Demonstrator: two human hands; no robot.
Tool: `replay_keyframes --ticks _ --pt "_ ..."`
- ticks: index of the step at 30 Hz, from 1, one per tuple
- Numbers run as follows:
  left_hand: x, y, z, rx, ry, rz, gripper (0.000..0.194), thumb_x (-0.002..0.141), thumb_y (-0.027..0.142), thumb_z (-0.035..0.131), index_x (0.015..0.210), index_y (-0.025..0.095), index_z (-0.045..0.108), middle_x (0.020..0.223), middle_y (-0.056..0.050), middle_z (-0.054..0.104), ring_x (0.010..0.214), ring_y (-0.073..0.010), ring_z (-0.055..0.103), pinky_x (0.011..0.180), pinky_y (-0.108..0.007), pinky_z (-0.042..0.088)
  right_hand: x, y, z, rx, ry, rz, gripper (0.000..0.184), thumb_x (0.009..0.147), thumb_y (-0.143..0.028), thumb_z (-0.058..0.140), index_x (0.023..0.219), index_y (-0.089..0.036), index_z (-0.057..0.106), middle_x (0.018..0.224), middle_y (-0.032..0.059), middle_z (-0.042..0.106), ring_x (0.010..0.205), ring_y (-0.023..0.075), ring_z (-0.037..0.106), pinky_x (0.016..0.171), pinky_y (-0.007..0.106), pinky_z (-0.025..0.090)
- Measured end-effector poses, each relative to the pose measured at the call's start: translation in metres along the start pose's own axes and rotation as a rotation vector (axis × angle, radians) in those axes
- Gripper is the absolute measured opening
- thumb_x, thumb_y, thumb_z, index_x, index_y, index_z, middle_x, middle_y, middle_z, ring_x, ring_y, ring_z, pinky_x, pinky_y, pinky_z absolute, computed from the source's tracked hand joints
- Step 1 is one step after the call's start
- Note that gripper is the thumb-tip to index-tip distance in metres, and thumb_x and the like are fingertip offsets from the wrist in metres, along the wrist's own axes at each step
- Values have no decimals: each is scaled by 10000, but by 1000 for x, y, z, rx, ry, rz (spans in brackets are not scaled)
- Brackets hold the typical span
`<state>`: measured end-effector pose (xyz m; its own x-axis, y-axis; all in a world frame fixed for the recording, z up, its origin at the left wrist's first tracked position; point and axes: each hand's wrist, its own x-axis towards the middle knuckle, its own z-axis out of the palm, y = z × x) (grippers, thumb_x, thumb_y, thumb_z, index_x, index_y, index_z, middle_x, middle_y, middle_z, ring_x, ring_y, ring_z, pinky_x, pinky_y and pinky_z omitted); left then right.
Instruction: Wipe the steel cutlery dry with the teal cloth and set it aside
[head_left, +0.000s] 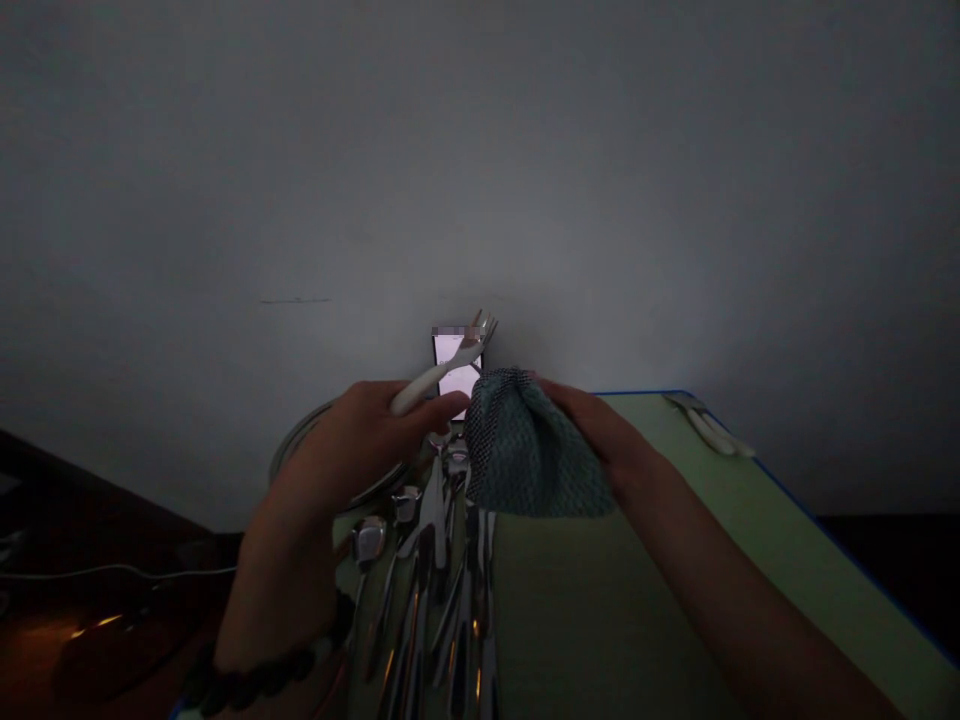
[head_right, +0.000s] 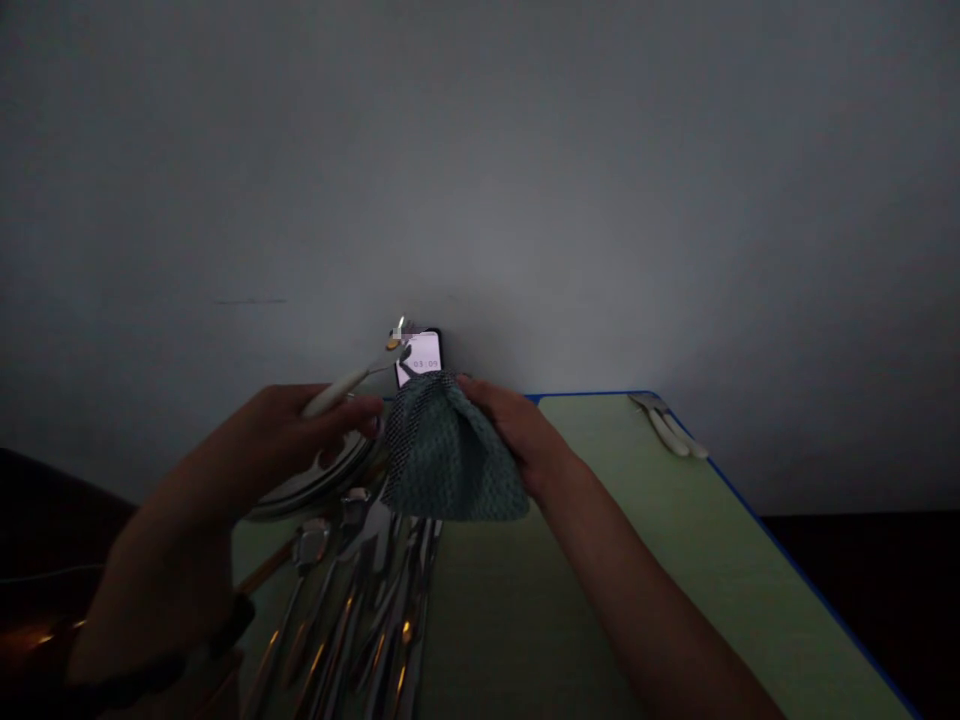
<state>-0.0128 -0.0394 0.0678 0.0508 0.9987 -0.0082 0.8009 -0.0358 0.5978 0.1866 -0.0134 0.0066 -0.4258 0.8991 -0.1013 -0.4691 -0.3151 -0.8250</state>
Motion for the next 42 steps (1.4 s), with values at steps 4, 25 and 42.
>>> replay_keyframes --ticks 4,25,42 --pt "3 7 7 -20 -36 70 415 683 571 568 618 160 580 462 32 483 413 -99 430 397 -221 299 -2 0 5 -74 36 -26 167 764 -307 648 877 -186 631 848 33 685 736 150 627 738 295 479" --pt "-1 -3 -2 -72 250 53 287 674 427 585 564 175 503 465 58 399 424 -83 349 426 -226 265 -6 -1 -6 -235 -112 -26 295 718 -272 678 984 -148 648 894 54 692 733 145 633 703 272 455" --pt "1 -9 2 93 -144 266 443 842 528 383 734 179 634 629 -4 592 548 -126 504 500 -222 351 -3 -27 -21 -143 382 -187 102 712 -276 531 776 -211 577 880 27 668 834 208 603 684 321 476"
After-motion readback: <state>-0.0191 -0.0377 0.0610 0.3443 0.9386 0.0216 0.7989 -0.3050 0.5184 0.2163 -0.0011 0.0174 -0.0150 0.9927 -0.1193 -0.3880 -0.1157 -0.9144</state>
